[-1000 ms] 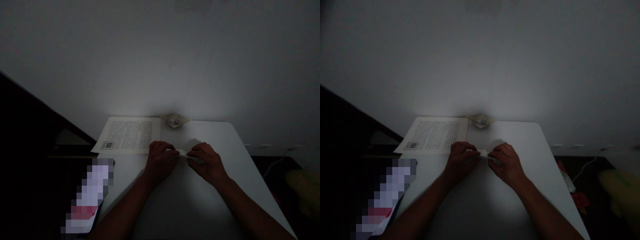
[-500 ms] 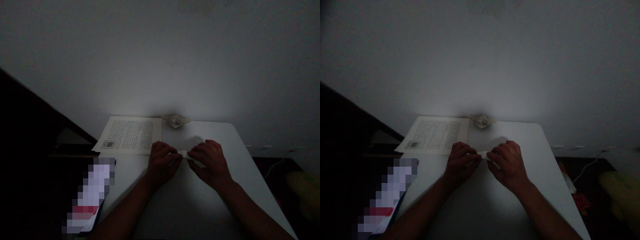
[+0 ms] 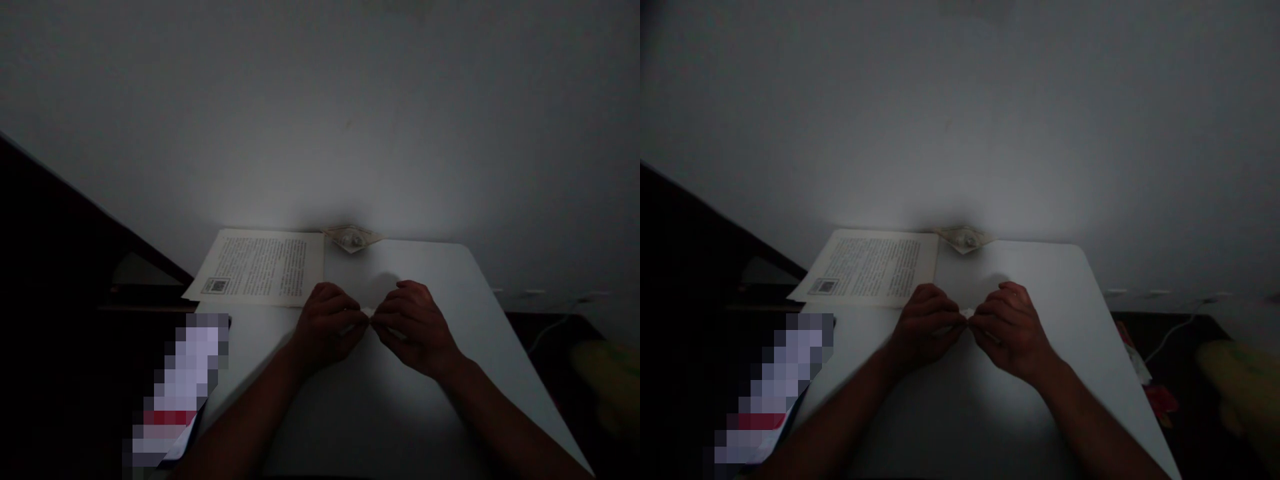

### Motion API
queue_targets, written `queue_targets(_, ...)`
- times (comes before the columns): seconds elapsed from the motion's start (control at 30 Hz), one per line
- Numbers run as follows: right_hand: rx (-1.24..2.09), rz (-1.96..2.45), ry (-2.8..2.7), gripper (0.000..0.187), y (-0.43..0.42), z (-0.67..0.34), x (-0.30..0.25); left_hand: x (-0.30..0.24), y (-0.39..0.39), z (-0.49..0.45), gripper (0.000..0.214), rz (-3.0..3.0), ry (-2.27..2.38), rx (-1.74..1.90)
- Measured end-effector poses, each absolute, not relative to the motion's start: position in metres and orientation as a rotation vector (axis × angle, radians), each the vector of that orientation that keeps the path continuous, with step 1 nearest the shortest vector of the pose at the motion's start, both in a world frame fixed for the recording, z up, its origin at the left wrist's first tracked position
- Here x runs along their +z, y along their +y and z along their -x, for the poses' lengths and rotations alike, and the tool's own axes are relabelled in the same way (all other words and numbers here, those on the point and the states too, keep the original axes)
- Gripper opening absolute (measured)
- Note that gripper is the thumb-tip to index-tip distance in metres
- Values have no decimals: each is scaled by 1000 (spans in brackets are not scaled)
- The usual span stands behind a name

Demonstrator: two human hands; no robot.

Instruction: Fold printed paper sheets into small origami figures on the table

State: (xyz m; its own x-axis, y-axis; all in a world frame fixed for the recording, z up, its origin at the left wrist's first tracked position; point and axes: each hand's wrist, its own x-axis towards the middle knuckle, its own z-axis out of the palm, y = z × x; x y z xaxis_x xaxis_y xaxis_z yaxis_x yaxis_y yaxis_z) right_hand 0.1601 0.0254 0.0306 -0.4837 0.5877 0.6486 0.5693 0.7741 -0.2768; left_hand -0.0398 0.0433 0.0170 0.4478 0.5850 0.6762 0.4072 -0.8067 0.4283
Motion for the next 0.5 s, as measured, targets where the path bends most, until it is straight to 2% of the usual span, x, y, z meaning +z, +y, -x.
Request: queue_targets(0.5, 177, 809, -2198, 15, 28, -161, 37, 27, 47, 45, 5, -2433, 750, 1218)
